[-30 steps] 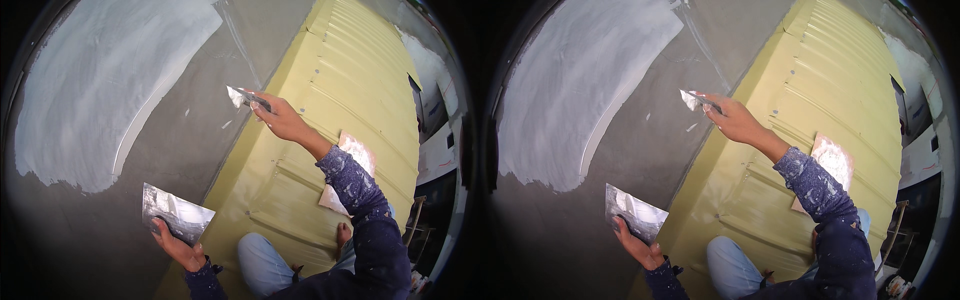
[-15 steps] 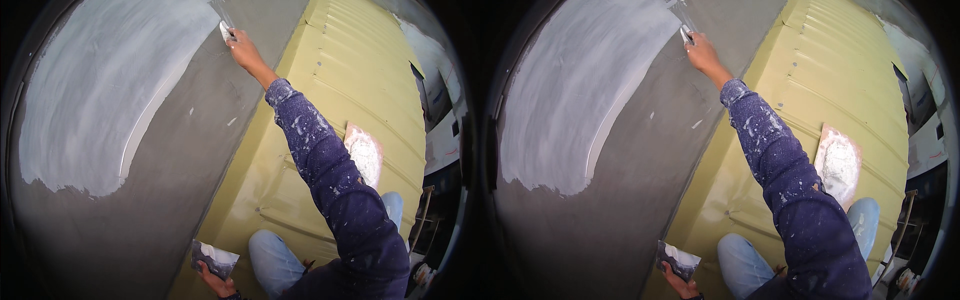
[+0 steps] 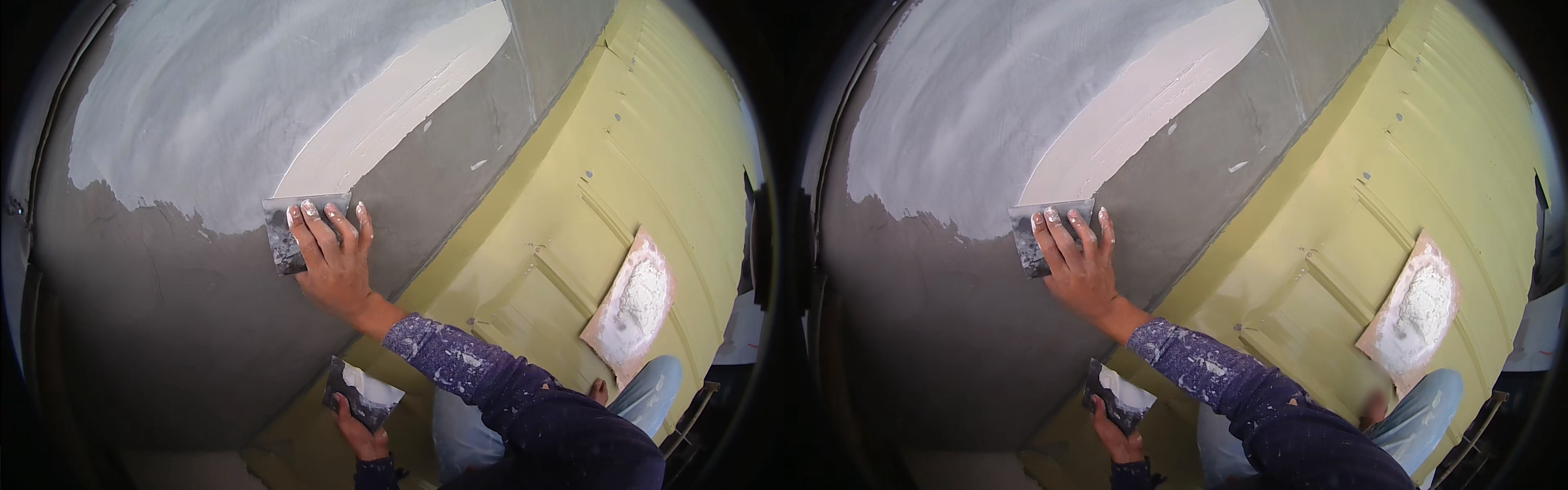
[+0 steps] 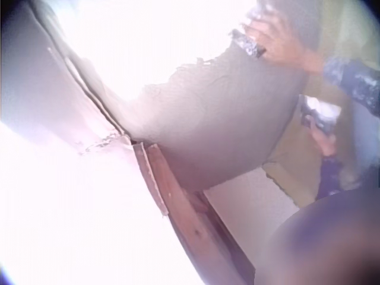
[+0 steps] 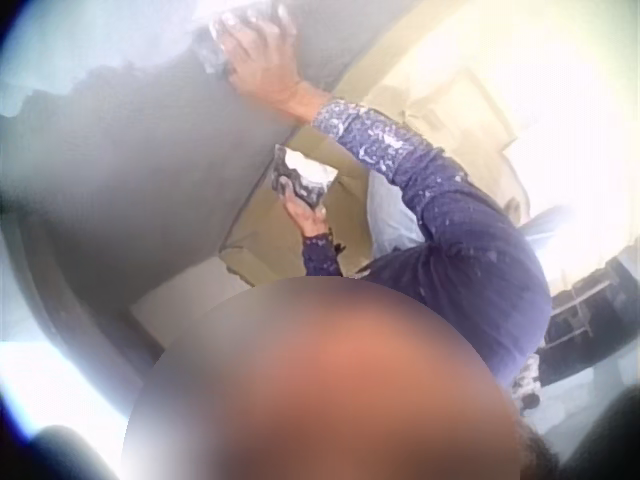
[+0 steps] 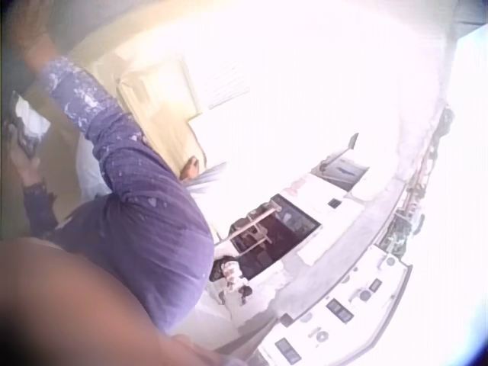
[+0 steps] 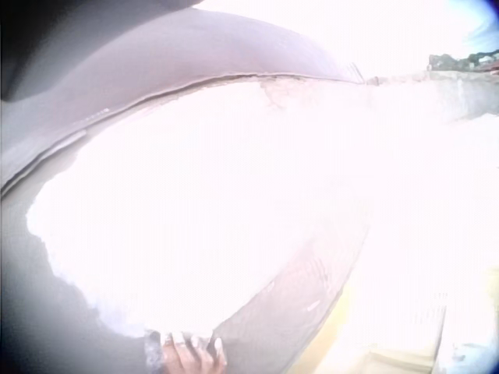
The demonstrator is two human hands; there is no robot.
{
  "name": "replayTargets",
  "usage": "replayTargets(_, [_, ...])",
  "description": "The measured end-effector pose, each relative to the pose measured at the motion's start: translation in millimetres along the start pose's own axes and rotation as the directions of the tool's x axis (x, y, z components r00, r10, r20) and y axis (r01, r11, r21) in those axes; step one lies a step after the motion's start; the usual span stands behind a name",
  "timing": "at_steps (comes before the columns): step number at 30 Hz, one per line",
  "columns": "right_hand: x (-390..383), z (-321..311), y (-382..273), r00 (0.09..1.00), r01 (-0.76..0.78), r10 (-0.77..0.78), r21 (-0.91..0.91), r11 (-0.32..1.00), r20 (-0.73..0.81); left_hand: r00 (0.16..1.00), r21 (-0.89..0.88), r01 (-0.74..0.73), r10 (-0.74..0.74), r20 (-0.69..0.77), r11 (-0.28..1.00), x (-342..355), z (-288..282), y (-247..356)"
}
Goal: The person scoops white plaster from a board using a trowel and applies it to a curved ceiling surface, smoothing it with a second trowel. The person repeatedly transfers plaster between tools and spreads it across the ceiling.
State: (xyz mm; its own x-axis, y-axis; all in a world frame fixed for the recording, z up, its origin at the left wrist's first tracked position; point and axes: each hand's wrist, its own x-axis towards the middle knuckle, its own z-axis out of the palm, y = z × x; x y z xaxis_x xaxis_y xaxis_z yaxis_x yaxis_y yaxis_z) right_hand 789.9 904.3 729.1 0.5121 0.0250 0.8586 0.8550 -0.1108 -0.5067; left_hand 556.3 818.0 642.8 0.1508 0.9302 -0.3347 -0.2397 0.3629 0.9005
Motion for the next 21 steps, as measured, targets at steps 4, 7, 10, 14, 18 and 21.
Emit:
replayTargets(4, [-36.4,-12.4,-11.4,0.971,0.155,-0.158,0.032,0.987,0.180,0.987,-0.164,0.152,-0.141,0.072,0.975,9.1,-6.7,6.9])
replayTargets(7, [-40.4,-69.4,21.3,0.832,0.153,-0.255,0.238,0.959,0.493,0.955,-0.168,0.265,-0.235,0.179,0.949,17.4,4.0,14.0])
replayTargets(10, [-28.7,-132.3,53.7,0.623,0.095,-0.508,0.587,0.804,0.595,0.898,-0.127,0.302,-0.237,0.372,0.945,18.4,39.5,13.3])
replayTargets(14, [-15.4,-181.1,78.5,0.551,0.106,-0.606,0.672,0.733,0.574,0.865,-0.050,0.150,-0.106,0.490,0.987,4.6,98.6,6.9])
replayTargets(18, [0.5,-191.0,136.3,0.566,0.214,-0.420,0.366,0.906,0.709,0.785,-0.276,0.484,-0.272,0.557,0.831,13.8,116.5,32.4])
replayTargets(21, [43.2,-185.3,196.7,0.651,0.268,-0.270,0.118,0.956,0.709,0.804,-0.263,0.397,-0.194,0.562,0.879,13.3,100.7,41.4])
